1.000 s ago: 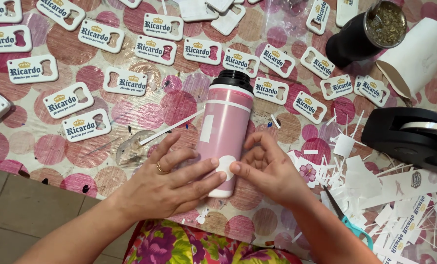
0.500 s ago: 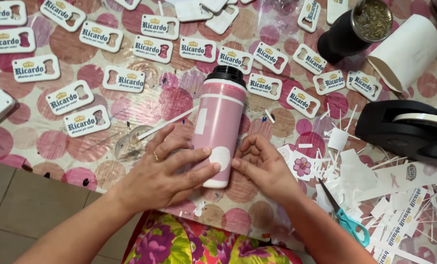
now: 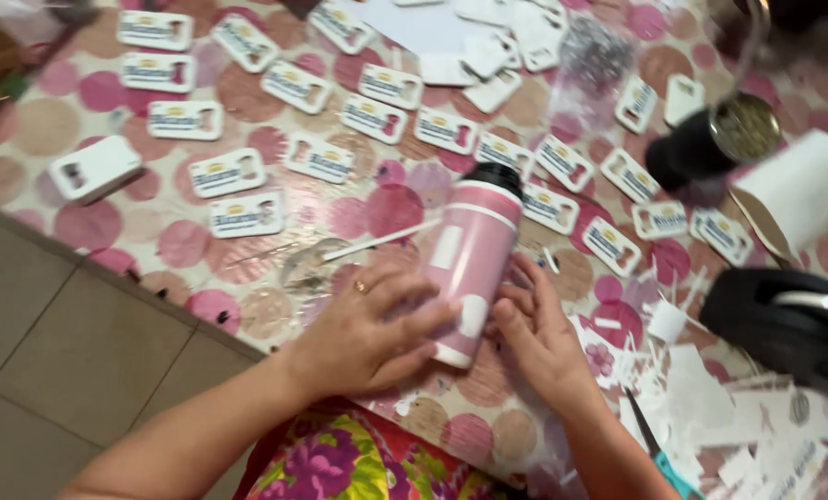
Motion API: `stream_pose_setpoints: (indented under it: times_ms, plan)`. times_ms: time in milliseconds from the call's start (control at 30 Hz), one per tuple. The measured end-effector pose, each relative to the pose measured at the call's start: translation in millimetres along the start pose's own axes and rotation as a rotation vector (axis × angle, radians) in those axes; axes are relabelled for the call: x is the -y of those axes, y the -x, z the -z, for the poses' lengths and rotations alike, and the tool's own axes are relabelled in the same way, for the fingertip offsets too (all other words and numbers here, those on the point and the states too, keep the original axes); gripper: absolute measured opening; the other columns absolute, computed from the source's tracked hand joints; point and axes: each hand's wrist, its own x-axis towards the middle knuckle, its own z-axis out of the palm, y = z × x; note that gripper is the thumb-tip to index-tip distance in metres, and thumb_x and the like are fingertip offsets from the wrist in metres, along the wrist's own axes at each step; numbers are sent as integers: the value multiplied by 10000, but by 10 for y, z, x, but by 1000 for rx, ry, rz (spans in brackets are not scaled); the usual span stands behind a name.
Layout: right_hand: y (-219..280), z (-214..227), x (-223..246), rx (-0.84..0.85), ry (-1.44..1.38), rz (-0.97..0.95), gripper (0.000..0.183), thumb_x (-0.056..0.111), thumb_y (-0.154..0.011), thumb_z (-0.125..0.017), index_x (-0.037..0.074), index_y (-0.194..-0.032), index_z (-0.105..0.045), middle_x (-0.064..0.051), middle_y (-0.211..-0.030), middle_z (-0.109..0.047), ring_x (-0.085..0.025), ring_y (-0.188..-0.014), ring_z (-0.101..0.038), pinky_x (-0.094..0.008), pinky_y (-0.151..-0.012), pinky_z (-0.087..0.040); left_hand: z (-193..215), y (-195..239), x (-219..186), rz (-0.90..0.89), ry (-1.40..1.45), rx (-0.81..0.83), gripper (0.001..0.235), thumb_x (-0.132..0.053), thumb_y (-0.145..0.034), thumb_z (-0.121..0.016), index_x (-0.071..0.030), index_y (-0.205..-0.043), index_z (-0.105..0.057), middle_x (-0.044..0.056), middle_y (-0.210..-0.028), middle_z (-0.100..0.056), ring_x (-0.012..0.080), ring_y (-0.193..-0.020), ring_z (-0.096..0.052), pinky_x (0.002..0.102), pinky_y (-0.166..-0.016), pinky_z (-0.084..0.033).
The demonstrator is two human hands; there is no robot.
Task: The person cuts small pieces of paper and stickers using scissors and applies them to a pink thermos and white plastic bottle openers. They handle the items one at a time, smoothing the stickers onto the surfaces.
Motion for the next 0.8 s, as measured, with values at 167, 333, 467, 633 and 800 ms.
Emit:
stream_pose_setpoints:
  times_ms: [167, 333, 467, 633, 800]
  plan:
    - [-60, -249, 227, -146, 82, -175, 995, 277, -785, -698, 152, -1642, -208, -173, -1349, -679, -223, -1100, -716, -352, -925, -564, -103, -84, -180, 660, 492, -40, 734, -387, -1000, -575, -98, -1588, -245, 217, -1584, -456, 407, -1411, -494, 492, -1140, -393]
    - [43, -402, 396, -104, -35, -108, 1135, 123, -678, -746, 152, -1642, -147, -252, -1486, -561, -334, -1253, -656, -449, -1013, -556, 303, -331, -170, 992, 797, -32, 1027, -623, -770, -579, -179, -1612, -192, 154, -1412, -506, 289, -1166, -619, 411, -945, -570]
    - [199, -566, 424, -1, 92, 159, 1237, -16, -619, -832, 122, -1627, -128, -236, -1447, -581, -287, -1312, -615, -410, -1101, -520, 549, -482, -165, 1106, 1127, 48, 1151, -534, -570, -725, -175, -1566, -272, 195, -1356, -635, 358, -1166, -683, 492, -960, -618]
    - [244, -455, 333, 75, 320, 460, 1234, 110, -643, -870, 48, -1616, -114, -237, -1574, -431, -337, -1401, -521, -436, -1155, -460, 704, -330, 62, 710, 961, -250, 1040, -394, -656, -810, -78, -1527, -338, 189, -1398, -593, 321, -1280, -602, 440, -1102, -505]
    - [398, -179, 202, -108, 330, 402, 1100, 120, -652, -789, 91, -1602, -236, -189, -1585, -463, -348, -1374, -565, -459, -1091, -506, 1305, -64, 784, 615, 645, -552, 1194, -339, -536, -952, -80, -1496, -291, 217, -1436, -522, 375, -1366, -534, 477, -1170, -483]
